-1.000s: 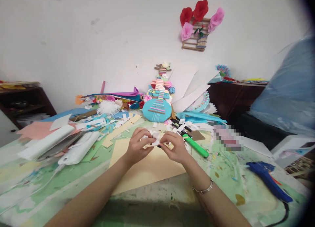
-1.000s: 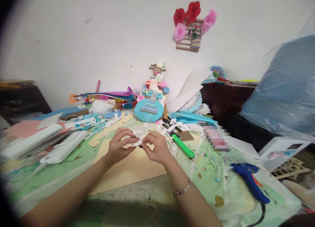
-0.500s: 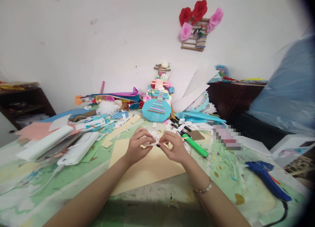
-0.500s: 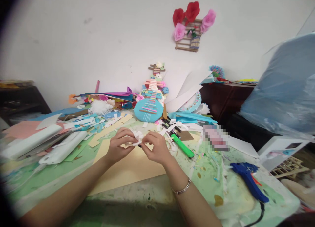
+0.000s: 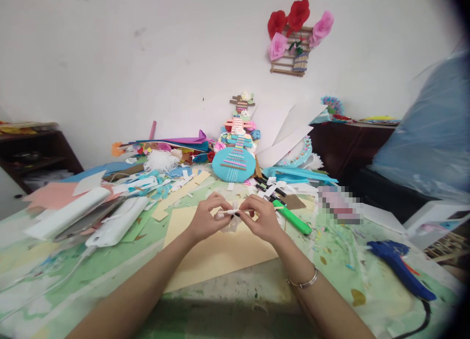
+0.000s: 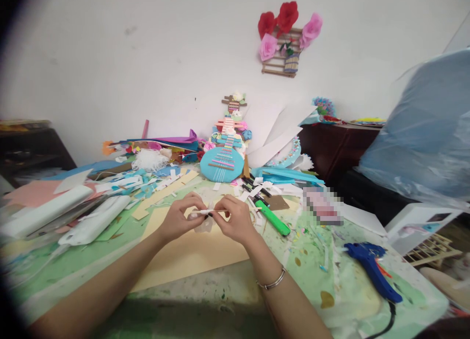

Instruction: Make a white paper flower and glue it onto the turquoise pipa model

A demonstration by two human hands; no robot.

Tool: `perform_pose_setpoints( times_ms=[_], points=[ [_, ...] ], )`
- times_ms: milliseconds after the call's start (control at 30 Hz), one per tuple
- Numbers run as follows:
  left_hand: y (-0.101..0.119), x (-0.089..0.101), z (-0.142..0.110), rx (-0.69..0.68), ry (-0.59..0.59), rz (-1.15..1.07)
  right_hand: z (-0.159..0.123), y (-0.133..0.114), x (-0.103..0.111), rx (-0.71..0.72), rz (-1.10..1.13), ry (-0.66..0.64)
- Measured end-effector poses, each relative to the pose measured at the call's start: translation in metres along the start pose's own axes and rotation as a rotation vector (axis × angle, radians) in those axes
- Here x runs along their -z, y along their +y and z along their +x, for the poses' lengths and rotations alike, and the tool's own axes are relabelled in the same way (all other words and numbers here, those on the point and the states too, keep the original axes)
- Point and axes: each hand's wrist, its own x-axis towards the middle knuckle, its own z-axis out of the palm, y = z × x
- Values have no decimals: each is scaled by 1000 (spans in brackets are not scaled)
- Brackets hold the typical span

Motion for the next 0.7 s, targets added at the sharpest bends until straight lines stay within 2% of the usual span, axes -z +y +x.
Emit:
perform_pose_setpoints(
  times_ms=[300, 700],
  points=[
    [-2, 1, 2, 183, -69, -134, 1, 1, -3, 11, -90, 3],
    [-11, -2, 0, 253, -91, -240, 1, 1, -1, -19, -3, -21]
  ],
)
